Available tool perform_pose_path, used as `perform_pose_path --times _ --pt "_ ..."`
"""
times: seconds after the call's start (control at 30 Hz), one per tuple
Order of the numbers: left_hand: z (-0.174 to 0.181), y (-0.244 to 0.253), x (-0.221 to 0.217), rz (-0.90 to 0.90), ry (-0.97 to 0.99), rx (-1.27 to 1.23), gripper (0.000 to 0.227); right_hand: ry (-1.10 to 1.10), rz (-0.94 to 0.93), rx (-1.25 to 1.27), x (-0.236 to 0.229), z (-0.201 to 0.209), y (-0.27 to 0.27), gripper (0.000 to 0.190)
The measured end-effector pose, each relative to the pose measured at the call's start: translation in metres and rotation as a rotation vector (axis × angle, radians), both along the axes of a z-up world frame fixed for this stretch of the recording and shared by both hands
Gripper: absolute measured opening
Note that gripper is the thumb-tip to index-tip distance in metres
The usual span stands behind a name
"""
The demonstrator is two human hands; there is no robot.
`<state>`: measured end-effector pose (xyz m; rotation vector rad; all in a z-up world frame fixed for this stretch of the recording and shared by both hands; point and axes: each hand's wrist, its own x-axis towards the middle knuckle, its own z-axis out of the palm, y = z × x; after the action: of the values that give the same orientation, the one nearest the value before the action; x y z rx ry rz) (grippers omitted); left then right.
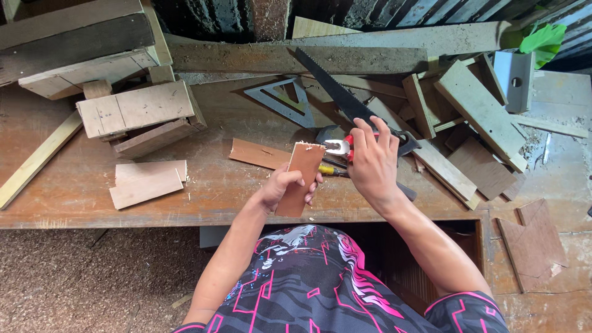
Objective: The person uses a chisel and hammer to carve a small wooden block, then saws it to size. They remove nails with pliers and assemble the pieces into a small wooden structure on a cluttered workbench.
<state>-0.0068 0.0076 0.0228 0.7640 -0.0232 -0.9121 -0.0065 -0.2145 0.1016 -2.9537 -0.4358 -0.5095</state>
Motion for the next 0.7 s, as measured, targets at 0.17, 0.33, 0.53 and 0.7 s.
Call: perform_pose_path --times 0.17,0.33,0.53,0.7 --pt "0.0 -0.002 -0.005 0.003 0.053 -0.029 0.038 -0.093 -0.014 -0.128 -0.001 -0.004 0.003 0.033" --pt "0.005 -0.001 -0.005 -0.02 0.039 -0.053 0.038 -0.158 -0.011 -0.189 0.0 -0.007 -0.001 0.012" --pt "0.014 -0.004 -0.006 -0.005 0.024 0.03 0.036 -0.062 0.073 -0.037 0.008 -0.01 -0.006 0.027" --pt "0.014 -0.005 -0.007 0.055 -0.046 0.07 0.039 0.497 -0.102 0.379 0.008 -0.013 0.004 0.031"
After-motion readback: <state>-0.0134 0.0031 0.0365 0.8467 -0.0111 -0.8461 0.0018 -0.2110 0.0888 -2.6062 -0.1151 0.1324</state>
